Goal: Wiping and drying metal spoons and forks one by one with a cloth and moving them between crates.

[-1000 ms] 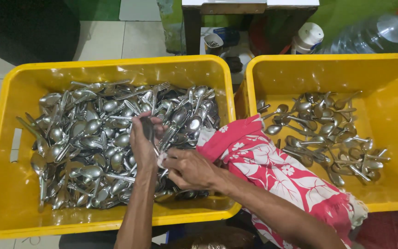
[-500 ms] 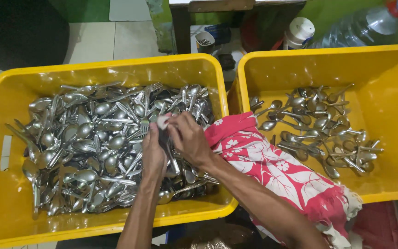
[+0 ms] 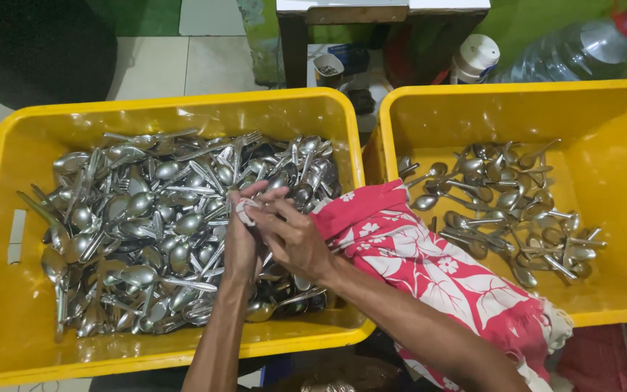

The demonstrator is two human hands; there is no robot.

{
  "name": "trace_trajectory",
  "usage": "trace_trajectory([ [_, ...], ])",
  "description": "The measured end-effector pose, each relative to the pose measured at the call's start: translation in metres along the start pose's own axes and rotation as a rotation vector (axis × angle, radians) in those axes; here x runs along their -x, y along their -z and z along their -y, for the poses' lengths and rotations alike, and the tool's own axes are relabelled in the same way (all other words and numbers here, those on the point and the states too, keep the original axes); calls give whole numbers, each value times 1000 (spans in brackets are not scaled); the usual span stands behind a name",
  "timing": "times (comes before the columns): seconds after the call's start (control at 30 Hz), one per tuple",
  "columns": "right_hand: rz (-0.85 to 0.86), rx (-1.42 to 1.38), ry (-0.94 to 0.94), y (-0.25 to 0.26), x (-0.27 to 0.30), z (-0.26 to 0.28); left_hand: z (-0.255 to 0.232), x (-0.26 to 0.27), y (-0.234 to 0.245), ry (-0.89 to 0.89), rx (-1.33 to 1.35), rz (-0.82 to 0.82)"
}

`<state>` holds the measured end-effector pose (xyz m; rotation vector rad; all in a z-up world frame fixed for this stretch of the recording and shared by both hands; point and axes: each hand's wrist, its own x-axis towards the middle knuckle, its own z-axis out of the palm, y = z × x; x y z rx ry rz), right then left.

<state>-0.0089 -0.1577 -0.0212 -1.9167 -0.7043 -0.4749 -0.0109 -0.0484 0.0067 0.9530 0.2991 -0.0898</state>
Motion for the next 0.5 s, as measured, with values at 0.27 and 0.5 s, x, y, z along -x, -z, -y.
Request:
trace_trajectory([
  [0.27,-29,-154,-297,7,-19,25,9,-5,-11,-167,-138,-103],
  [0.5,312,-224,-403,-14,28,14,-12,-83,60,-259,-177,-779],
])
